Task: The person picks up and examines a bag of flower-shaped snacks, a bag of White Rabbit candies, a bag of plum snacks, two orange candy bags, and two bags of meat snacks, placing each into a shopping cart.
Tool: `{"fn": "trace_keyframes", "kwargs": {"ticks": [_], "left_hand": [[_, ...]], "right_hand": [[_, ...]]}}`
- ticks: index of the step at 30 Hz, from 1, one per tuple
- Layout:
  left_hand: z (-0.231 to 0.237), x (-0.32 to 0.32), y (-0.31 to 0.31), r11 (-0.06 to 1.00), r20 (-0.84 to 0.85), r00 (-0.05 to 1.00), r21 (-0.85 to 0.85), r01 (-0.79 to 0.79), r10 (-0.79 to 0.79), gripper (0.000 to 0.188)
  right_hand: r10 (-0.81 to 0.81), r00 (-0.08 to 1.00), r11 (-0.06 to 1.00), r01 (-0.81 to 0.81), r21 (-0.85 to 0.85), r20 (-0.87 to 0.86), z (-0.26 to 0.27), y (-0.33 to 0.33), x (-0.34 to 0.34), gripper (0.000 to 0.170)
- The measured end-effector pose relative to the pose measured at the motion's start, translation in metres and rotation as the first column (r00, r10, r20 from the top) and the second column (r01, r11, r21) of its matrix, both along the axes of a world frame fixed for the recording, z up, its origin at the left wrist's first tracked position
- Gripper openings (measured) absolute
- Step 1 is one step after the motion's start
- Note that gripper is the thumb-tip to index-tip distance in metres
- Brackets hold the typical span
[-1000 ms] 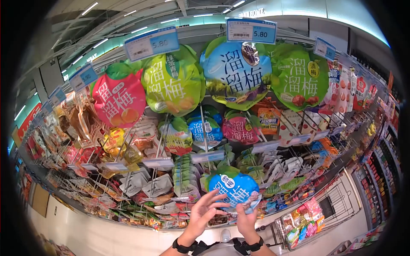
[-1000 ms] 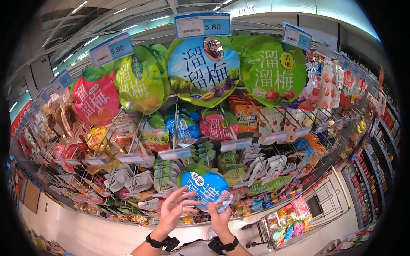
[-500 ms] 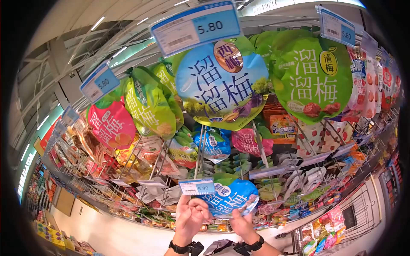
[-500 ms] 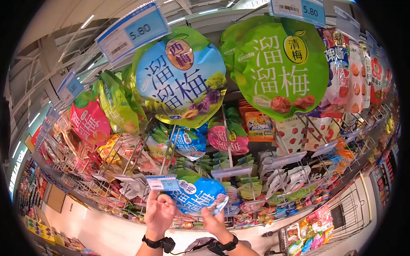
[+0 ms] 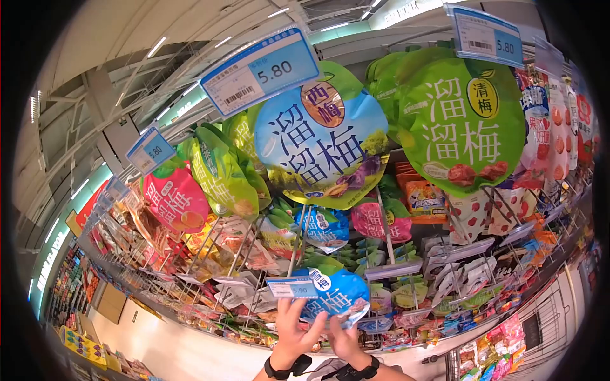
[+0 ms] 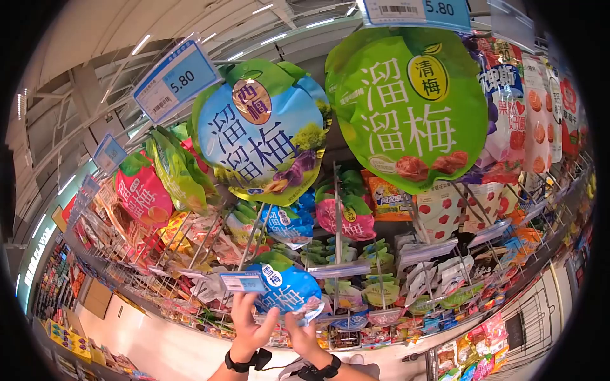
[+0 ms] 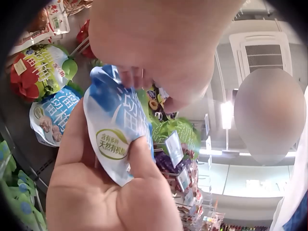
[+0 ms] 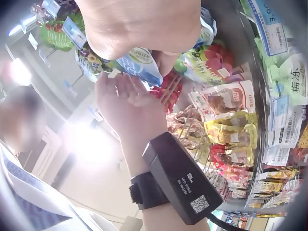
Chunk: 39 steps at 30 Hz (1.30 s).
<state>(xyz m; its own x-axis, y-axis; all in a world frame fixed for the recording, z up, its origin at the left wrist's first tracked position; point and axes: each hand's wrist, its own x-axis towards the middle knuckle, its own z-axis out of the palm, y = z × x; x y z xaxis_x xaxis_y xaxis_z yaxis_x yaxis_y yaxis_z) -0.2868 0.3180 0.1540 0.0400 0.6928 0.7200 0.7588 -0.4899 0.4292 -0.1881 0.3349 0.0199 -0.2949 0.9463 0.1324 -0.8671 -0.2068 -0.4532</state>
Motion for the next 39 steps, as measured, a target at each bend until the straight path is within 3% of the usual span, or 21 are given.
{"fn": "trace_keyframes", "kwargs": {"ticks": [2,4,5,9,17,22,24,25,28,30,32,34,36,38,39], "left_hand": [[0.004,0.009,0.002,0.996,0.017,0.999,-0.078,-0.033,0.034,0.053],[0.004,0.012,0.005,0.989,-0.174,0.975,-0.029,-0.143,0.135,0.059],[-0.004,0.009,0.008,0.991,-0.173,0.977,-0.036,-0.131,0.123,0.062],[-0.008,0.005,0.013,0.992,-0.216,0.97,-0.018,-0.122,0.115,0.071],[-0.004,-0.009,0.04,0.998,-0.181,0.983,-0.052,0.034,-0.043,0.067],[0.01,-0.022,0.07,0.995,-0.227,0.973,-0.099,0.02,-0.043,0.063],[0.007,-0.029,0.087,0.996,-0.215,0.975,-0.081,0.037,-0.054,0.066],[0.005,-0.034,0.094,0.996,-0.245,0.967,-0.074,0.048,-0.065,0.07],[-0.01,-0.042,0.111,0.979,-0.134,0.982,-0.172,0.111,-0.134,0.073],[-0.025,-0.051,0.112,0.959,-0.102,0.969,-0.199,0.2,-0.223,0.076],[-0.036,-0.054,0.105,0.953,-0.084,0.964,-0.195,0.233,-0.253,0.074],[-0.043,-0.058,0.088,0.911,-0.017,0.94,-0.254,0.324,-0.34,0.076],[-0.058,-0.059,0.064,0.742,0.127,0.894,-0.515,0.43,-0.43,0.077],[-0.079,-0.058,0.042,0.727,0.078,0.84,-0.463,0.507,-0.537,0.073],[-0.083,-0.056,0.031,0.659,0.154,0.774,-0.439,0.611,-0.614,0.066]], "right_hand": [[-0.024,1.0,0.997,0.023,0.069,0.011,0.002,0.001,-0.002,0.043],[-0.049,0.996,0.99,0.039,0.134,0.073,0.007,-0.001,-0.002,0.045],[-0.036,0.993,0.985,0.016,0.175,0.113,-0.003,0.001,-0.006,0.052],[-0.044,0.979,0.988,0.014,0.153,0.197,0.009,-0.005,-0.001,0.049],[-0.007,0.927,0.985,-0.058,0.163,0.376,0.009,0.008,0.008,0.059],[-0.16,0.918,0.966,0.07,0.248,0.362,0.024,0.007,0.003,0.066],[-0.208,0.863,0.966,0.107,0.235,0.461,0.019,0.004,0.008,0.066],[-0.256,0.77,0.963,0.152,0.222,0.584,0.018,0.0,0.012,0.061],[-0.257,0.735,0.966,0.182,0.183,0.628,0.005,-0.02,0.027,0.054],[-0.353,0.691,0.933,0.313,0.179,0.631,-0.014,-0.034,0.031,0.041],[-0.518,0.501,0.833,0.481,0.275,0.694,-0.006,-0.047,0.016,0.044],[-0.536,0.466,0.816,0.5,0.29,0.704,-0.005,-0.062,0.02,0.042],[-0.55,0.43,0.797,0.528,0.294,0.716,-0.015,-0.085,0.028,0.041],[-0.473,0.496,0.777,0.624,0.081,0.728,-0.035,-0.119,0.032,0.04],[-0.515,0.435,0.751,0.645,0.143,0.739,-0.042,-0.135,0.032,0.036]]}}
